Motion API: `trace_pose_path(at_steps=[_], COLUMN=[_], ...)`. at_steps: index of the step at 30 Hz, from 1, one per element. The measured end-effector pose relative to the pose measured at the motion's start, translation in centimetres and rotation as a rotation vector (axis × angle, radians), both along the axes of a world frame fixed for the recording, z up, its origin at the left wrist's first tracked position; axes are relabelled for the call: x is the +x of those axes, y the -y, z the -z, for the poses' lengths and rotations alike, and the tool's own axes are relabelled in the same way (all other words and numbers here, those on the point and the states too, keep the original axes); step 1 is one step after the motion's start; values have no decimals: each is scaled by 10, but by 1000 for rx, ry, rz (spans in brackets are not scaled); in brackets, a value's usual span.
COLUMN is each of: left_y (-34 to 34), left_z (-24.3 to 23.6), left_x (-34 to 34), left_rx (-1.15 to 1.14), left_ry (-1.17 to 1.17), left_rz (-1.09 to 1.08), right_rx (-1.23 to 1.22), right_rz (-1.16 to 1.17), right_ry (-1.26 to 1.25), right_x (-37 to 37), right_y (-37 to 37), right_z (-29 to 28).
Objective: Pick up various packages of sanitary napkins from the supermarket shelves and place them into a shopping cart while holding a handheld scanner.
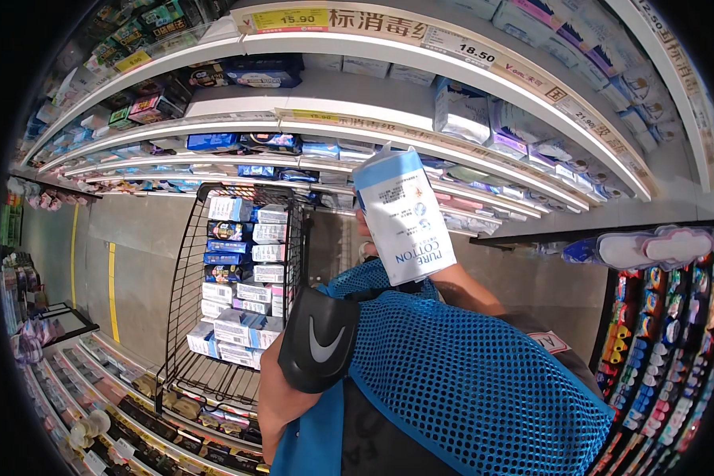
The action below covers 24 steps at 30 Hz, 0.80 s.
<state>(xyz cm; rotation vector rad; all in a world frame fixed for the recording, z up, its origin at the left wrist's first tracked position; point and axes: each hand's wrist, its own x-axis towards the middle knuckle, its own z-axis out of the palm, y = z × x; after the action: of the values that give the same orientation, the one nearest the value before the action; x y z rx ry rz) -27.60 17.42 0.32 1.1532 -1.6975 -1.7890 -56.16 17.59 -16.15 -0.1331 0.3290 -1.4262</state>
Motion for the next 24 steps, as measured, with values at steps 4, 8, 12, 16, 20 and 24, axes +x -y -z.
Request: trace_pose_path(at_steps=[4, 8, 12, 16, 20, 24], left_y=[-2, -1, -5, -14, -8, -4], left_z=[6, 8, 3, 1, 6, 6], left_x=[4, 8, 9, 22, 25, 21], left_rx=[-28, -42, -87, -94, -81, -141], left_ry=[19, -26, 44, -40, 59, 81], left_rz=[-16, -52, -76, -157, -154, -138], right_rx=[-160, -158, 24, -241, -423, -521], right_rz=[-72, -175, -26, 88, 161, 343], right_ry=[-2, -11, -592, -1477, -1563, -1790], right_x=[3, 10, 20, 25, 24, 31], right_y=[13, 28, 29, 34, 31, 33], right_z=[5, -30, -62, -105, -95, -95])
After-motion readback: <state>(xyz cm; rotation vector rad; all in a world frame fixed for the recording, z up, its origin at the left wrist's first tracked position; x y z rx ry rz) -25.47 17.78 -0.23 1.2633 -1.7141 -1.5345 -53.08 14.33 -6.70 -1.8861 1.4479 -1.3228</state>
